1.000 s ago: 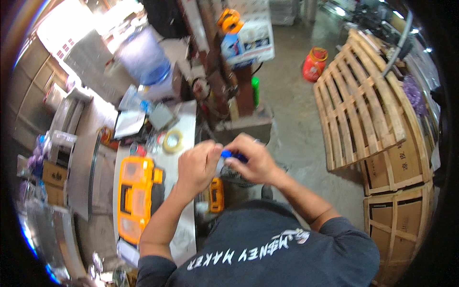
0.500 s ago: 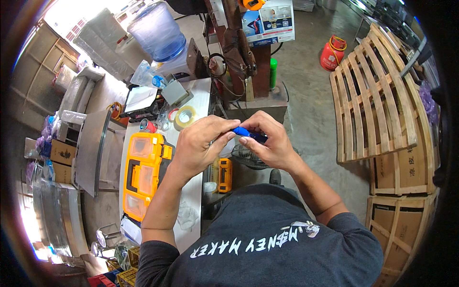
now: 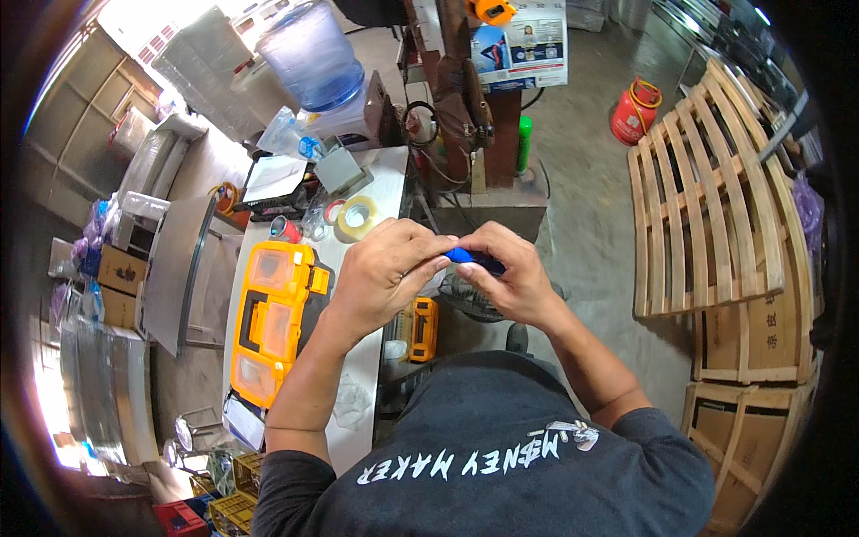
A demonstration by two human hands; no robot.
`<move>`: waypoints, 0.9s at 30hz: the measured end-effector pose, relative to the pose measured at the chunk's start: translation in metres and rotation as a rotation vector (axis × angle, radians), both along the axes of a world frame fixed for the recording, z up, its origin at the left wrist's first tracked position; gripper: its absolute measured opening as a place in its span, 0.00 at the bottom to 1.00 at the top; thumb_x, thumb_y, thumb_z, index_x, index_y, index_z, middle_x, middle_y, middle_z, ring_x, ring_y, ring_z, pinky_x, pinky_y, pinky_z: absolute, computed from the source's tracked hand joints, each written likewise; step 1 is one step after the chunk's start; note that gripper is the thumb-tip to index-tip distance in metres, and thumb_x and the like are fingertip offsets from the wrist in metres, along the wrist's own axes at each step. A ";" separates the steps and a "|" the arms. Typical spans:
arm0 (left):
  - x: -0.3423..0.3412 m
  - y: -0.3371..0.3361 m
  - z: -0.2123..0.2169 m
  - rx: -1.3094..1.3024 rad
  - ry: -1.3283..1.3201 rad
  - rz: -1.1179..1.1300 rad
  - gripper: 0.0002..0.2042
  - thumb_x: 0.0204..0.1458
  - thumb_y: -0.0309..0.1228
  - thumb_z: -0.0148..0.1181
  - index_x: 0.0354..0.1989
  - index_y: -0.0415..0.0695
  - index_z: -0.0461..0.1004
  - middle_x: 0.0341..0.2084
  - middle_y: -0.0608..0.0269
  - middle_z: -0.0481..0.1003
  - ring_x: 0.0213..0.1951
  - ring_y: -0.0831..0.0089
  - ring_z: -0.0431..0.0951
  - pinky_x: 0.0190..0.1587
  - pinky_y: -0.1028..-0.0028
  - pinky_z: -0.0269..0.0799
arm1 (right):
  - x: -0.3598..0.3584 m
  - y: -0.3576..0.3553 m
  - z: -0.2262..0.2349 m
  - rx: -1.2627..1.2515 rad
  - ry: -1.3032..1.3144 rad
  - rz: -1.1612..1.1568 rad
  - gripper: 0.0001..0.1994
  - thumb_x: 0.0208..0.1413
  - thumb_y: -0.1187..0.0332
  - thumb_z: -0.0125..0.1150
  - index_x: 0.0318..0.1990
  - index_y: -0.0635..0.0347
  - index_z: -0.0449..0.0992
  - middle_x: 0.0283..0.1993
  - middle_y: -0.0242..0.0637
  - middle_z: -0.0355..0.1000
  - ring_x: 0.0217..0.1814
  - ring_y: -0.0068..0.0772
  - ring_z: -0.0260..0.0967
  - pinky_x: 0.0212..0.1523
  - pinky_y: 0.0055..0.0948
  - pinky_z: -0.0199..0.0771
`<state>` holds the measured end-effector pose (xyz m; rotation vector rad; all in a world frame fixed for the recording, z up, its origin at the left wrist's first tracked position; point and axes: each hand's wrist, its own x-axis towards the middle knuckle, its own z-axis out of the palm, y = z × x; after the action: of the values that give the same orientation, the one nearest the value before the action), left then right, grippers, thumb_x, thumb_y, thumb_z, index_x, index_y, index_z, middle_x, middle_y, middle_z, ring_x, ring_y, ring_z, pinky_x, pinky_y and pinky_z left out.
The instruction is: The person walks to a workbench, places a roll of tape on a chair, then picks up a yellow toolbox and wipes its exterior with a cloth. They open the toolbox, remove a set of keys, place them in a hanging bag, and then open the toolbox again to remove a screwdriver and a pen, placing them on the table.
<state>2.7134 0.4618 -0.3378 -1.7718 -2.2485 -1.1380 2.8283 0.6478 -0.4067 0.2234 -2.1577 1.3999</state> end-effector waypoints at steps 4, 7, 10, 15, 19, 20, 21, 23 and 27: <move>0.006 -0.008 -0.004 0.062 -0.023 0.063 0.12 0.54 0.31 0.71 0.46 0.42 0.84 0.37 0.57 0.81 0.39 0.60 0.80 0.44 0.63 0.75 | -0.002 -0.002 -0.005 0.004 -0.007 0.072 0.12 0.61 0.73 0.65 0.51 0.64 0.78 0.40 0.42 0.75 0.40 0.39 0.74 0.42 0.33 0.74; 0.013 -0.014 -0.017 0.021 -0.093 0.170 0.12 0.56 0.34 0.69 0.44 0.42 0.83 0.37 0.55 0.81 0.38 0.58 0.81 0.41 0.63 0.76 | -0.006 -0.005 -0.011 -0.005 -0.035 0.071 0.12 0.59 0.75 0.66 0.50 0.64 0.79 0.40 0.42 0.75 0.40 0.38 0.74 0.44 0.33 0.74; 0.018 -0.017 -0.042 0.058 -0.128 0.247 0.09 0.58 0.33 0.67 0.42 0.42 0.82 0.35 0.55 0.81 0.38 0.57 0.81 0.41 0.63 0.76 | -0.009 -0.010 -0.020 0.036 -0.099 0.095 0.11 0.57 0.75 0.68 0.48 0.64 0.80 0.40 0.42 0.76 0.41 0.39 0.74 0.44 0.33 0.74; 0.020 -0.043 -0.077 0.055 -0.284 0.229 0.09 0.61 0.31 0.63 0.46 0.42 0.82 0.35 0.56 0.81 0.39 0.58 0.81 0.44 0.65 0.76 | -0.012 -0.026 -0.041 0.041 -0.236 0.146 0.11 0.58 0.75 0.67 0.47 0.65 0.79 0.40 0.42 0.75 0.41 0.40 0.73 0.45 0.33 0.73; 0.031 -0.064 -0.098 0.009 -0.531 0.400 0.11 0.61 0.35 0.63 0.46 0.41 0.82 0.35 0.56 0.81 0.35 0.59 0.82 0.40 0.66 0.76 | -0.019 -0.048 -0.060 0.096 -0.264 0.148 0.11 0.57 0.75 0.68 0.47 0.64 0.79 0.40 0.42 0.74 0.42 0.41 0.74 0.46 0.34 0.74; 0.034 -0.068 -0.103 -0.025 -0.585 0.459 0.11 0.61 0.35 0.64 0.45 0.41 0.82 0.35 0.55 0.81 0.35 0.59 0.82 0.40 0.66 0.76 | -0.021 -0.053 -0.063 0.141 -0.266 0.153 0.11 0.57 0.75 0.68 0.47 0.64 0.79 0.40 0.42 0.74 0.42 0.42 0.74 0.45 0.35 0.74; 0.037 -0.071 -0.108 -0.039 -0.627 0.506 0.12 0.61 0.35 0.64 0.44 0.40 0.82 0.34 0.55 0.82 0.34 0.60 0.82 0.39 0.67 0.76 | -0.024 -0.057 -0.065 0.185 -0.230 0.167 0.11 0.56 0.75 0.69 0.47 0.63 0.79 0.40 0.43 0.74 0.42 0.43 0.75 0.44 0.36 0.75; 0.038 -0.078 -0.118 0.029 -0.577 0.518 0.11 0.61 0.35 0.64 0.42 0.39 0.82 0.33 0.54 0.81 0.34 0.61 0.82 0.39 0.68 0.75 | -0.029 -0.066 -0.069 0.187 -0.221 0.222 0.12 0.56 0.75 0.69 0.47 0.63 0.79 0.40 0.43 0.74 0.42 0.45 0.75 0.44 0.37 0.75; 0.034 -0.100 -0.135 0.070 -0.595 0.487 0.10 0.62 0.34 0.63 0.42 0.40 0.82 0.35 0.53 0.81 0.36 0.59 0.82 0.41 0.67 0.76 | -0.037 -0.078 -0.077 0.187 -0.376 0.336 0.10 0.61 0.71 0.66 0.47 0.65 0.78 0.39 0.45 0.73 0.41 0.46 0.74 0.43 0.37 0.74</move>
<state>2.7472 0.3615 -0.4730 -0.8298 -2.6711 -1.7400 2.7917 0.5694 -0.4835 0.4405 -2.6629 1.5153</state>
